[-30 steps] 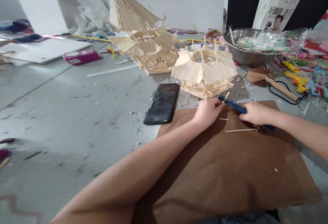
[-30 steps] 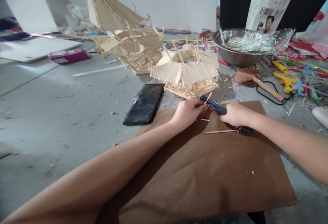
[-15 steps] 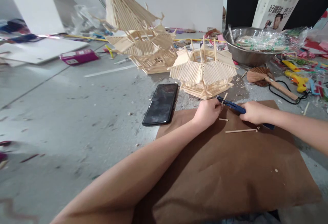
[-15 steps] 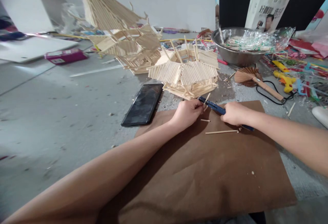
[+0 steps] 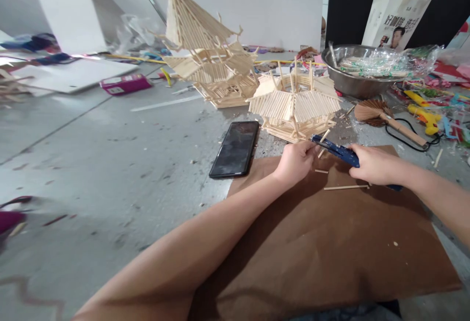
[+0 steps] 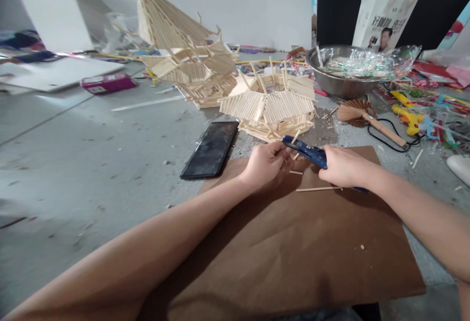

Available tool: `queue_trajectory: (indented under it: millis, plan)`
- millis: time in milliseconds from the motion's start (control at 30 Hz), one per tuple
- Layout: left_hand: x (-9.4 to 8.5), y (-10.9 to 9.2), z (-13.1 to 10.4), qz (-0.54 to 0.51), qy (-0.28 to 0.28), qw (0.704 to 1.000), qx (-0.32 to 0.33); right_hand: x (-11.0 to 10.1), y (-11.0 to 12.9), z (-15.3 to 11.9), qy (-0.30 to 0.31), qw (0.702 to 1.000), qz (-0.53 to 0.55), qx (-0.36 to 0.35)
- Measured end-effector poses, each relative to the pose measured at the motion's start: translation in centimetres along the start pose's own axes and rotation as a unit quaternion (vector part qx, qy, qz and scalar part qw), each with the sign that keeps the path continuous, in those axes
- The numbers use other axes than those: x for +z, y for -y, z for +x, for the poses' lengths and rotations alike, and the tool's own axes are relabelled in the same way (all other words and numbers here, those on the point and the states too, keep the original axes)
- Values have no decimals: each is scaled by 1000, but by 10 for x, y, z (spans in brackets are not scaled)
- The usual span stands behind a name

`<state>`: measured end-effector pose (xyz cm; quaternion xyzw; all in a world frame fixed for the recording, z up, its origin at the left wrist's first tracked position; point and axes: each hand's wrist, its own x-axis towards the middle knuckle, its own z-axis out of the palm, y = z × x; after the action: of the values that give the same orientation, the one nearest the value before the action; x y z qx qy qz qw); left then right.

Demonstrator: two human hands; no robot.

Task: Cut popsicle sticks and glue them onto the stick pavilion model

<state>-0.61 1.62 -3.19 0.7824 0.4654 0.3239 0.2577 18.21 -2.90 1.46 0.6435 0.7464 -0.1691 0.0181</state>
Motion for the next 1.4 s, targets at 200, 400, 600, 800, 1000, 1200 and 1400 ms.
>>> queue_trajectory:
  millis: [200, 400, 600, 800, 1000, 1200, 1400]
  plan:
    - [-5, -7, 0, -31, 14, 999, -18, 0, -10, 0, -54, 998, 1, 13]
    - [-6, -7, -1, -59, -2, 998, 0, 12, -9, -3, -121, 991, -44, -27]
    - [-8, -5, -3, -45, -16, 997, 54, 20, -5, -5, -162, 983, -76, -45]
    - [-7, -4, -5, -50, -14, 997, 57, 21, 0, -7, -160, 982, -89, -40]
    - [-8, -5, -5, -51, -5, 998, 46, 21, 0, -7, -153, 983, -89, -39]
    - [-7, -5, -5, -57, 1, 998, 30, 21, -1, -6, -150, 984, -95, -33]
    - [-9, -6, -4, -66, 14, 998, 13, 22, -1, -6, -155, 983, -89, -37]
